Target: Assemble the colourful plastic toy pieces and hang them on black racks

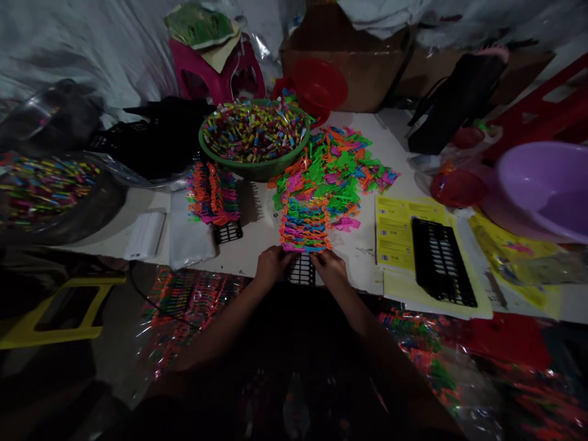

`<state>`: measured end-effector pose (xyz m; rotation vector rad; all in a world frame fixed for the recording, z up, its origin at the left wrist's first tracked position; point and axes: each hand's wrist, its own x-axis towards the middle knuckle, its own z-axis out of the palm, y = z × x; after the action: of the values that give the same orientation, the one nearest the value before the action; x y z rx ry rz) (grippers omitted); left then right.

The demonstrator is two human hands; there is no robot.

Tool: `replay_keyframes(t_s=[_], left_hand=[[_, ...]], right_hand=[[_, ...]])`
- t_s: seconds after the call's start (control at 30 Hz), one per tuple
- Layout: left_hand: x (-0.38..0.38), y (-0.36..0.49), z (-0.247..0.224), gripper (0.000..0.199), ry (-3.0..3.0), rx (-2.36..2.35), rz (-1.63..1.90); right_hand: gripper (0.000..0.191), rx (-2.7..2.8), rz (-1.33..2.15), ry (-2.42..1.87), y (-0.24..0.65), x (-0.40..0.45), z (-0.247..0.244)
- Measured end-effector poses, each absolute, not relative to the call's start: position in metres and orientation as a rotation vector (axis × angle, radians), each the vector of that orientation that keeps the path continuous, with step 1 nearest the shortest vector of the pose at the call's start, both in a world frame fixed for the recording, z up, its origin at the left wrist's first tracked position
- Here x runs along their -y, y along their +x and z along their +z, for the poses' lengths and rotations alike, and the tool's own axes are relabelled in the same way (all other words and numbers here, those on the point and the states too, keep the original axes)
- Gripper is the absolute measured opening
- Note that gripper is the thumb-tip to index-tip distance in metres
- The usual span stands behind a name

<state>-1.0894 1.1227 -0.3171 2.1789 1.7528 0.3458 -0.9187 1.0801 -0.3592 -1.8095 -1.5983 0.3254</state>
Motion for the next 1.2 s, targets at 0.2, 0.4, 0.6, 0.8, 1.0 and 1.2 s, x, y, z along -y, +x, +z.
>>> replay_keyframes(t_s=[0.2,0.4,0.6,0.8,1.0,1.2], left_hand=[[-1.129,-1.092,-0.326,0.025,2.294,-1.633,0.369],[-1.122,-1.093,-0.328,0.028,2.268,-1.650,0.398],[-1.118,-1.094,-0.338,0.029,2.311,-1.601,0.478],[-1.120,-1.094,-0.347,0.028,2.220,-1.667,0.495],[-1.123,-1.097,-0.357,0.025,2.125,-1.741,0.463],[-1.125,-1.098,-0.361,0.025,2.097,-1.776,0.380]], right_hand=[[0.020,1.561,0.442,-1.800,-0.925,-1.083,-0.360],[0.017,1.591,0.677,-1.665,-0.911,-1.082,-0.357],[0.025,1.253,0.720,-1.925,-0.798,-1.139,-0.327],[0.034,0.845,0.373,-2.237,-0.706,-1.229,-0.303],[0.071,0.761,0.371,-2.300,-0.692,-1.300,-0.299],[0.054,0.974,0.336,-2.222,-0.702,-1.325,-0.314]])
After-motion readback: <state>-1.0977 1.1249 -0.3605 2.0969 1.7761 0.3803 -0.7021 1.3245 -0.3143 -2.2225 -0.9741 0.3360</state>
